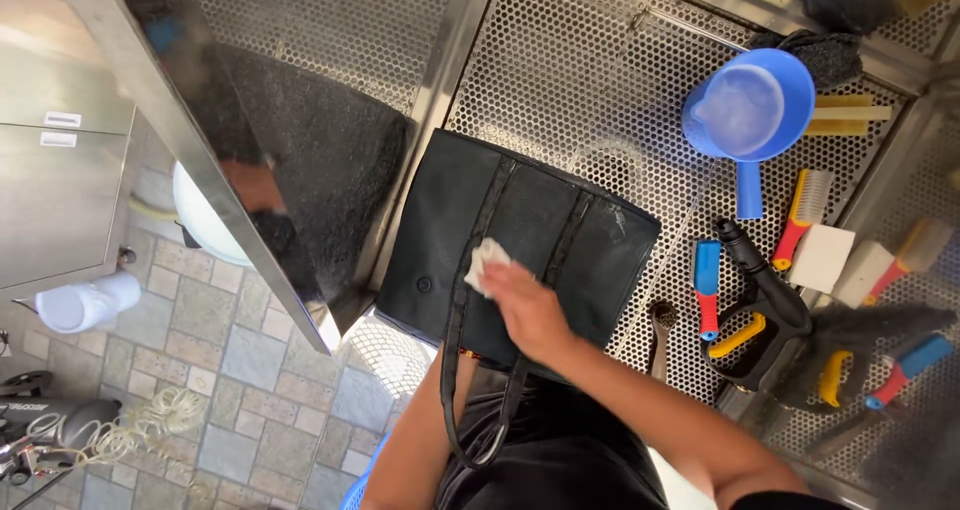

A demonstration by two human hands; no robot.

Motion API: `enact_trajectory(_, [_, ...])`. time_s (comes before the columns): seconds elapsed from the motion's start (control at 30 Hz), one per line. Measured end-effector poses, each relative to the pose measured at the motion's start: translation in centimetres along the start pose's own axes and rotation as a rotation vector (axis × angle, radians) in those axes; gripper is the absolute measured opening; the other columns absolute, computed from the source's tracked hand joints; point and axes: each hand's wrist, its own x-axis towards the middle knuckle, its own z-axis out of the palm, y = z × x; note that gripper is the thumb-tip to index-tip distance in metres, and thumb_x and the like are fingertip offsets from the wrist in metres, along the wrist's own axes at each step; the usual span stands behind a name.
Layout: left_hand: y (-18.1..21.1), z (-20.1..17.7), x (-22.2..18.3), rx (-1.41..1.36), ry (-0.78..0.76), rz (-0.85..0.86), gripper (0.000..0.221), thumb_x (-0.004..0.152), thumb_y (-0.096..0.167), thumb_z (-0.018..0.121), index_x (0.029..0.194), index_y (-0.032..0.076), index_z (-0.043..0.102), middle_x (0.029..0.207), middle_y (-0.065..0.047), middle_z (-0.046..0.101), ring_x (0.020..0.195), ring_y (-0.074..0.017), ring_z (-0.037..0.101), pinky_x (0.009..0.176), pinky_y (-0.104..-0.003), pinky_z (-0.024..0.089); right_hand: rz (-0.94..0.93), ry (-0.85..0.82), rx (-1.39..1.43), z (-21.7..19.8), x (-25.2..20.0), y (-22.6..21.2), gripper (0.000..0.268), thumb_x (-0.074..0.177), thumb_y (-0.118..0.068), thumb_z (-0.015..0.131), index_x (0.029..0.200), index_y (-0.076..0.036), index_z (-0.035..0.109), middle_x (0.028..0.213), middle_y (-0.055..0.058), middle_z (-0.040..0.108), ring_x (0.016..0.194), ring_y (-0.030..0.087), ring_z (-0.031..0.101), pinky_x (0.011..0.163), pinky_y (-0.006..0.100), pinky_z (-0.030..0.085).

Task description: Applying cleaning solution with a brush and wiping a black leather bag.

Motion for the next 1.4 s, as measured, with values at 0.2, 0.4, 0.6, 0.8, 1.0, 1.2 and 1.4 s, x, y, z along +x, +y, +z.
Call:
enact_trajectory(0.2, [3.8, 20.2, -13.0, -0.035, 0.124, -0.022, 0.042, 0.102, 0.029, 0.05, 0.136, 0.005, 0.056, 0.133, -0.011, 0.063, 0.122, -0.0235, 0.062, 0.106, -0.037, 0.051, 0.636, -0.21, 0.84, -2.0, -5.0, 3.2, 0.035, 0.101, -0.004, 0.057, 0.134, 0.0, 0.067, 0.13, 0.019, 0.07, 0.118, 0.027, 0.066, 0.1, 0.038, 0.051])
enact_trajectory(0.4, [8.0, 16.5, -18.3, 0.097, 0.343, 0.032, 0.039, 0.1, 0.028, 0.053, 0.127, 0.0, 0.061, 0.127, -0.015, 0.066, 0.117, -0.0282, 0.065, 0.102, -0.043, 0.053, 1.046, 0.142, 1.3, -7.0, -3.4, 2.8, 0.047, 0.102, -0.014, 0.049, 0.147, -0.002, 0.054, 0.138, 0.013, 0.065, 0.12, 0.02, 0.065, 0.101, 0.032, 0.05])
enact_trajectory(0.6, [7.5, 23.3, -22.7, 0.8, 0.277, 0.409, 0.045, 0.094, 0.015, 0.064, 0.133, -0.004, 0.055, 0.134, -0.016, 0.062, 0.121, -0.0274, 0.062, 0.101, -0.038, 0.051, 0.868, 0.185, 1.21, -6.8, -5.6, 0.1, 0.048, 0.103, -0.013, 0.049, 0.149, -0.001, 0.052, 0.146, 0.011, 0.06, 0.128, 0.018, 0.059, 0.108, 0.031, 0.044])
enact_trajectory(0.8, [4.6, 31.7, -19.8, 0.797, -0.057, 0.415, 0.055, 0.093, 0.008, 0.067, 0.143, -0.002, 0.045, 0.136, -0.012, 0.059, 0.12, -0.0171, 0.06, 0.099, -0.031, 0.051, 0.517, 0.009, 0.942, -7.6, -6.3, -5.6, 0.047, 0.106, -0.015, 0.049, 0.151, -0.001, 0.049, 0.157, 0.009, 0.051, 0.139, 0.016, 0.05, 0.116, 0.029, 0.037])
enact_trajectory(1.0, [6.4, 31.7, -21.1, 0.688, -0.056, 0.437, 0.041, 0.101, 0.01, 0.062, 0.134, -0.015, 0.061, 0.119, -0.018, 0.071, 0.101, -0.0194, 0.069, 0.086, -0.031, 0.056, 0.579, 0.116, 0.827, -8.8, -7.3, -7.0, 0.047, 0.108, -0.017, 0.046, 0.151, 0.001, 0.05, 0.151, 0.016, 0.055, 0.136, 0.018, 0.052, 0.114, 0.03, 0.038])
enact_trajectory(1.2, [8.4, 37.4, -25.4, 0.084, -0.121, 0.075, 0.051, 0.09, 0.029, 0.055, 0.128, -0.004, 0.059, 0.121, -0.013, 0.073, 0.108, -0.0226, 0.073, 0.092, -0.034, 0.058, 0.722, 0.405, 1.283, -10.3, -6.9, -9.4, 0.046, 0.105, -0.02, 0.046, 0.146, 0.002, 0.05, 0.141, 0.015, 0.061, 0.127, 0.022, 0.061, 0.108, 0.037, 0.048])
enact_trajectory(1.4, [6.7, 35.6, -24.9, 0.52, -0.116, 0.319, 0.039, 0.094, 0.01, 0.068, 0.128, -0.009, 0.063, 0.121, -0.014, 0.073, 0.105, -0.0178, 0.071, 0.092, -0.032, 0.056, 0.638, 0.499, 1.219, -9.4, -9.2, -6.4, 0.042, 0.108, -0.017, 0.049, 0.141, 0.008, 0.052, 0.135, 0.019, 0.063, 0.121, 0.026, 0.063, 0.105, 0.041, 0.05])
